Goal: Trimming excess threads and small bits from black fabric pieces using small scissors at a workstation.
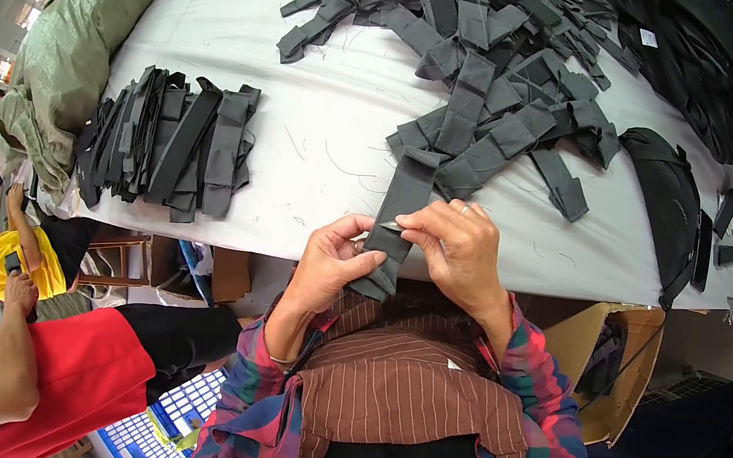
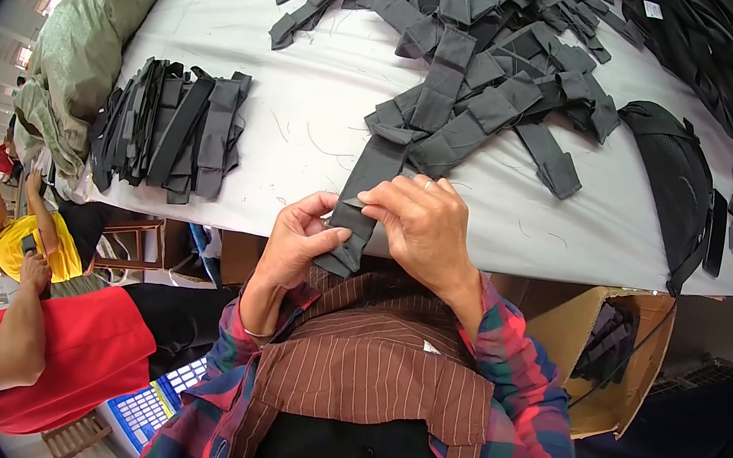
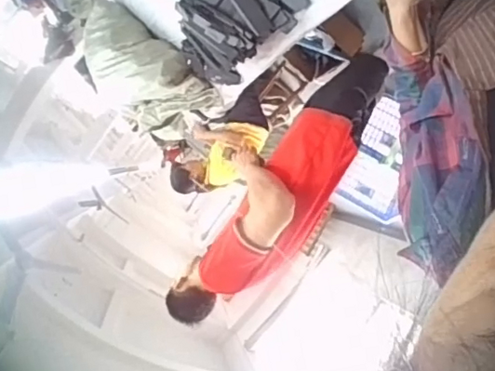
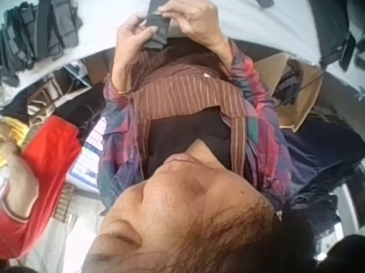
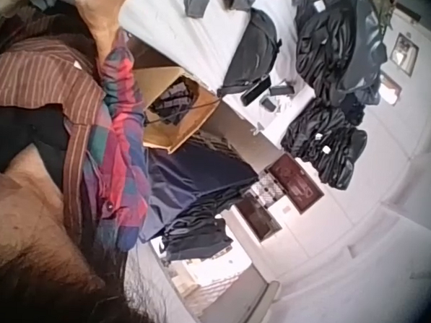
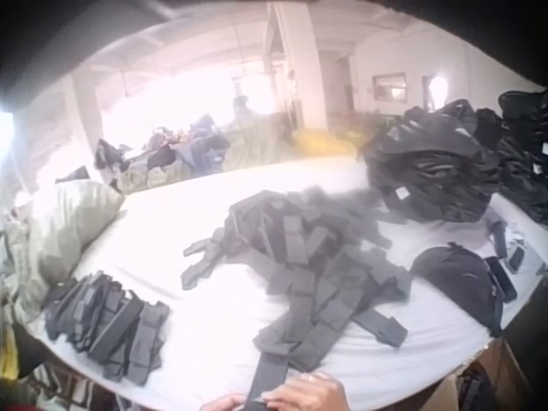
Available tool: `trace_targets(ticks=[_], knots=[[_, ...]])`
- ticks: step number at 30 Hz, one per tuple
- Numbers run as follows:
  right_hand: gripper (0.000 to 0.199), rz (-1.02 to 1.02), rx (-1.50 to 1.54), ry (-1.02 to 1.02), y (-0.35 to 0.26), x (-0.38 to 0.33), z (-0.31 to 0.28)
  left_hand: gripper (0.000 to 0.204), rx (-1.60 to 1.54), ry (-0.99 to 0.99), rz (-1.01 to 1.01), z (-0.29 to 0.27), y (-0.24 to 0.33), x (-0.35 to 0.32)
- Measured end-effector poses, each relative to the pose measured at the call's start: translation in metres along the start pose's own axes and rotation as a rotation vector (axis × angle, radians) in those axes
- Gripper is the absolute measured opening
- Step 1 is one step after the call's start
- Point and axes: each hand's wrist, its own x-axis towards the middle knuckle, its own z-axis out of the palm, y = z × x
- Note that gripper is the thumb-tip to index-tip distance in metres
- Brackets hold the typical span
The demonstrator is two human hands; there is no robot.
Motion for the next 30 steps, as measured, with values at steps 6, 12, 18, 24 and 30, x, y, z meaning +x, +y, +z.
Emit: trace_targets(ticks=[6, 12, 18, 24, 30], knots=[[0.018, 0.169, 0.182, 0.084, -0.003, 0.006, -0.004, 0.032, 0.124, -0.006, 0.076, 0.005, 0.000, 0.001], [0.024, 0.062, 0.017, 0.014, 0.003, 0.006, -0.008, 0.031, 0.267, 0.007, 0.121, 0.005, -0.003, 0.000], [0.030, 0.136, 0.081, -0.003, 0.001, 0.006, -0.011, 0.033, 0.287, 0.000, 0.100, 0.004, -0.002, 0.000], [0.026, 0.050, 0.134, -0.145, 0.005, 0.010, -0.010, 0.029, 0.621, 0.013, 0.337, 0.006, -0.002, 0.001], [0.019, 0.015, 0.118, -0.155, 0.008, 0.012, -0.004, 0.028, 0.650, -0.038, 0.294, -0.001, -0.008, 0.001]])
